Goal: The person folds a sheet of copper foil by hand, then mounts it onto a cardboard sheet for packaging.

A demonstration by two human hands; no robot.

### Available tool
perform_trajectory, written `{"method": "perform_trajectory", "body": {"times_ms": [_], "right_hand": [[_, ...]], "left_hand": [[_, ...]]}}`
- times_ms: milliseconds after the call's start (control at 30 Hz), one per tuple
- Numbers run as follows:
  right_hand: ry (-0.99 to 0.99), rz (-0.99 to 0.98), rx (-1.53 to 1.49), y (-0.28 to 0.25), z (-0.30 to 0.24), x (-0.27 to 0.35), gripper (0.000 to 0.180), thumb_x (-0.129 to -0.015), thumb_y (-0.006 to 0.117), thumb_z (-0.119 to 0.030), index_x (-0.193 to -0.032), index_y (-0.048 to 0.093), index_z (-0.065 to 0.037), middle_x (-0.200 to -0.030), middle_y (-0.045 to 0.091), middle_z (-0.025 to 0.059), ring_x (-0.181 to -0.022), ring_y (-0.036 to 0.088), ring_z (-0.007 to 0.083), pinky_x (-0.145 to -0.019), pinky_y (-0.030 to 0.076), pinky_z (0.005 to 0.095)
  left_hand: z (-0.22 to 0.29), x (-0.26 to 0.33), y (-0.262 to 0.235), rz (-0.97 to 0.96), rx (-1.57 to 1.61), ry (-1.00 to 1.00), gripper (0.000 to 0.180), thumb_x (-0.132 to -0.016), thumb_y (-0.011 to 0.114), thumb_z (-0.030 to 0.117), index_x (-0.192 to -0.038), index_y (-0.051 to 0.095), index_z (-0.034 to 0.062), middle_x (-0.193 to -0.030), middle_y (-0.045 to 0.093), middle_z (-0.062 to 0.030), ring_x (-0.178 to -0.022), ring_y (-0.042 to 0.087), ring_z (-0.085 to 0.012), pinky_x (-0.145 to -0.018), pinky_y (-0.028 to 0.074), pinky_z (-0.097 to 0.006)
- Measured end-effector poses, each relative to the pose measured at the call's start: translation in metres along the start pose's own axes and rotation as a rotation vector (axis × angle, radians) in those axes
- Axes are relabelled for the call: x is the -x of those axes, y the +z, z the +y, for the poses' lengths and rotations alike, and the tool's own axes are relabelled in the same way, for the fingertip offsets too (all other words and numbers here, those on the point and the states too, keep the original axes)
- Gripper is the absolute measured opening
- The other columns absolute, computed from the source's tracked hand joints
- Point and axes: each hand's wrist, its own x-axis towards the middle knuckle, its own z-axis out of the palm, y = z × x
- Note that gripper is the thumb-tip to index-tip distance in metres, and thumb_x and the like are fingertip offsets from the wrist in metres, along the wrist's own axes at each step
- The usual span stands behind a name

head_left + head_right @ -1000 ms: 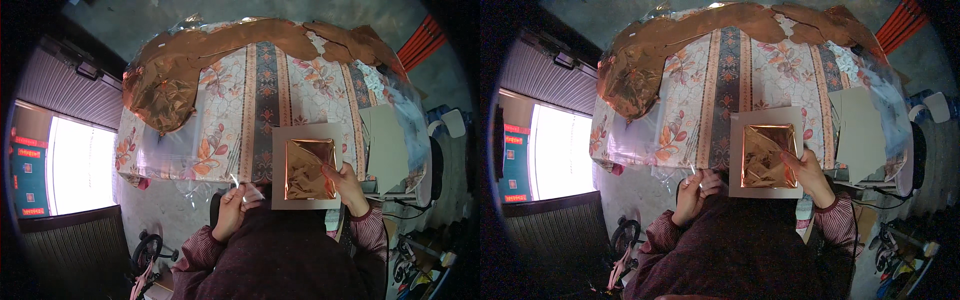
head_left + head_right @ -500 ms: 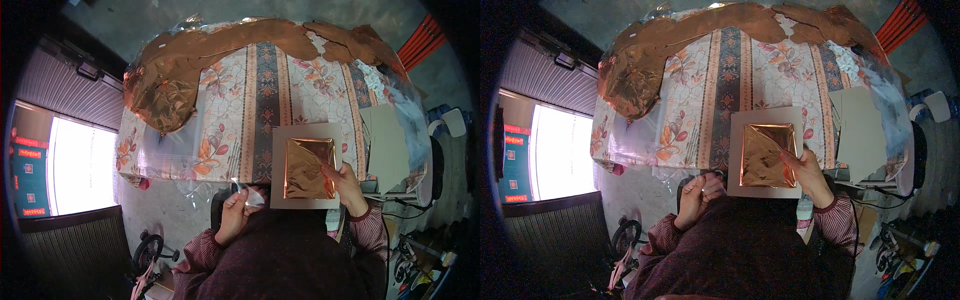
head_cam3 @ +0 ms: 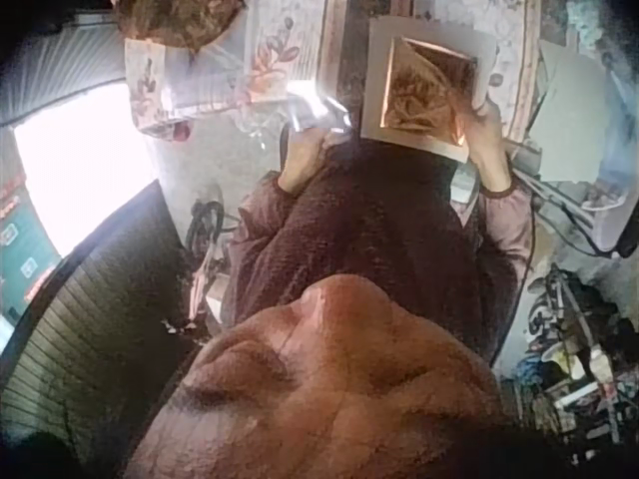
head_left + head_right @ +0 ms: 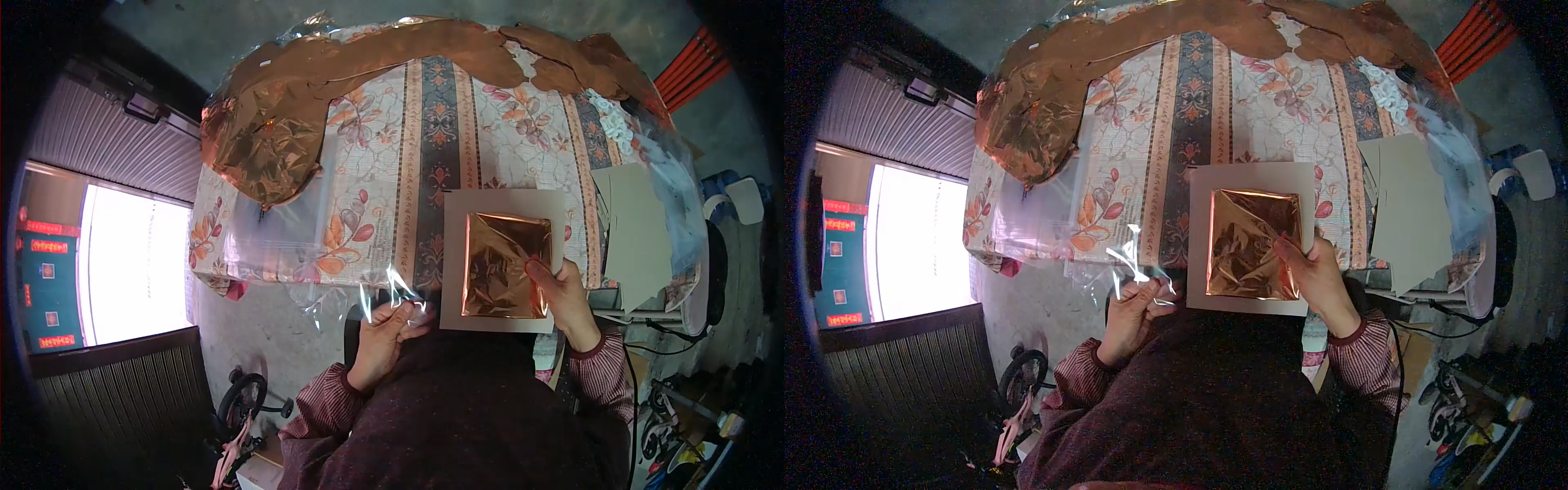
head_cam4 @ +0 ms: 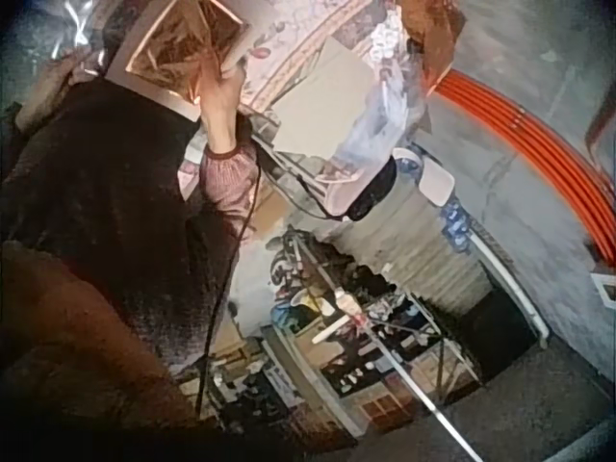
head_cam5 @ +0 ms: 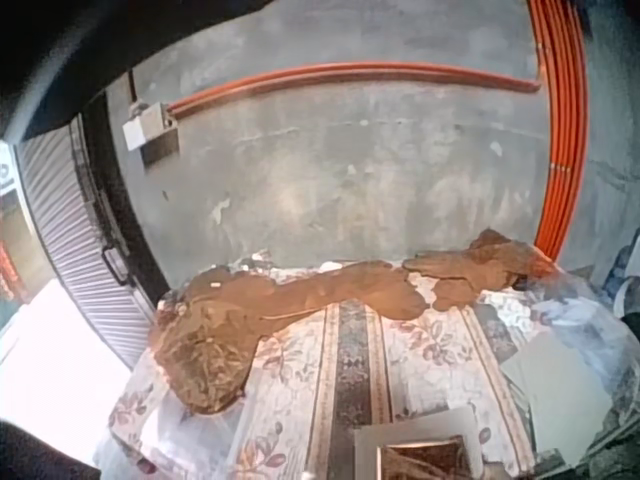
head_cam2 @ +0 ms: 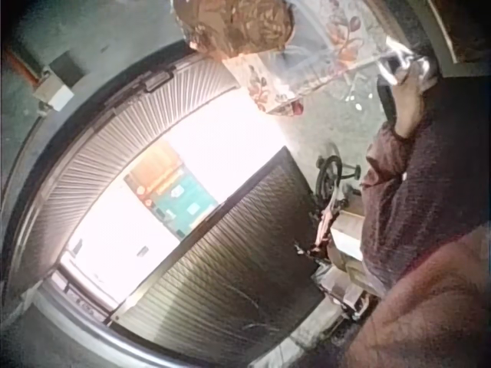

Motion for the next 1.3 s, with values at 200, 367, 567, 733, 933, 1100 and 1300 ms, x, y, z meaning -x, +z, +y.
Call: {"method": "perform_trajectory", "body": {"times_ms": [200,367,567,733,933,1100,1300], "right_hand": [[-0.124,0.03,0.164,0.008,0.004,0.001,0.011,-0.093,0.059,-0.009,-0.092,0.062,0.0,-0.079,0.058,-0.005,-0.073,0.048,0.0038,-0.064,0.04,0.0211],[-0.191,0.054,0.124,0.027,-0.008,0.004,0.01,-0.093,0.058,-0.008,-0.09,0.061,0.001,-0.078,0.055,-0.0051,-0.074,0.046,0.0038,-0.065,0.039,0.0217],[-0.272,0.082,0.136,0.037,-0.001,0.0,0.01,-0.093,0.058,-0.009,-0.088,0.059,-0.001,-0.076,0.054,-0.0047,-0.072,0.047,0.0048,-0.064,0.039,0.0222],[-0.224,0.081,0.12,0.023,-0.006,-0.006,0.01,-0.094,0.058,-0.01,-0.086,0.059,-0.003,-0.073,0.053,-0.0049,-0.067,0.046,0.0044,-0.06,0.038,0.0214],[-0.009,0.027,-0.063,0.007,-0.025,-0.019,0.006,-0.091,0.06,-0.009,-0.088,0.062,-0.004,-0.074,0.055,-0.0058,-0.065,0.048,0.0027,-0.056,0.038,0.0206],[0.021,-0.089,-0.084,-0.012,-0.02,-0.029,0.012,-0.091,0.061,-0.009,-0.1,0.065,-0.003,-0.085,0.063,-0.0029,-0.075,0.056,0.0048,-0.066,0.044,0.0209],[0.017,-0.189,0.017,-0.013,-0.04,-0.034,0.017,-0.088,0.065,-0.013,-0.101,0.065,-0.002,-0.085,0.063,-0.0031,-0.077,0.056,0.0054,-0.067,0.044,0.0213]], "left_hand": [[0.01,0.002,0.008,0.039,0.108,-0.029,0.013,-0.093,0.057,0.009,-0.083,0.065,0.0054,-0.094,0.068,-0.0098,-0.083,0.068,-0.0191,-0.071,0.061,-0.04],[0.009,-0.002,0.004,0.02,0.086,-0.033,0.014,-0.095,0.054,0.012,-0.094,0.065,0.0028,-0.094,0.067,-0.009,-0.084,0.068,-0.0182,-0.073,0.06,-0.037],[0.003,-0.007,0.004,-0.035,0.094,-0.074,0.026,-0.098,0.049,0.018,-0.108,0.06,-0.0029,-0.102,0.067,-0.0119,-0.088,0.067,-0.0194,-0.079,0.057,-0.035],[0.029,0.001,0.014,-0.189,0.118,-0.321,0.031,-0.099,0.049,0.022,-0.112,0.058,-0.0047,-0.104,0.066,-0.0172,-0.094,0.066,-0.0234,-0.084,0.054,-0.035],[0.087,-0.011,0.009,-0.394,-0.71,0.206,0.026,-0.095,0.052,0.009,-0.117,0.058,-0.0033,-0.106,0.066,-0.0139,-0.096,0.065,-0.0207,-0.083,0.051,-0.031],[0.146,-0.095,0.06,-0.293,-1.188,0.949,0.024,-0.086,0.061,0.003,-0.109,0.061,0.0002,-0.111,0.063,-0.0118,-0.104,0.06,-0.023,-0.091,0.045,-0.034],[0.149,-0.137,0.072,-0.677,-1.198,0.461,0.036,-0.079,0.063,0.0,-0.114,0.059,0.0023,-0.116,0.059,-0.0158,-0.107,0.058,-0.0326,-0.092,0.045,-0.037]]}}
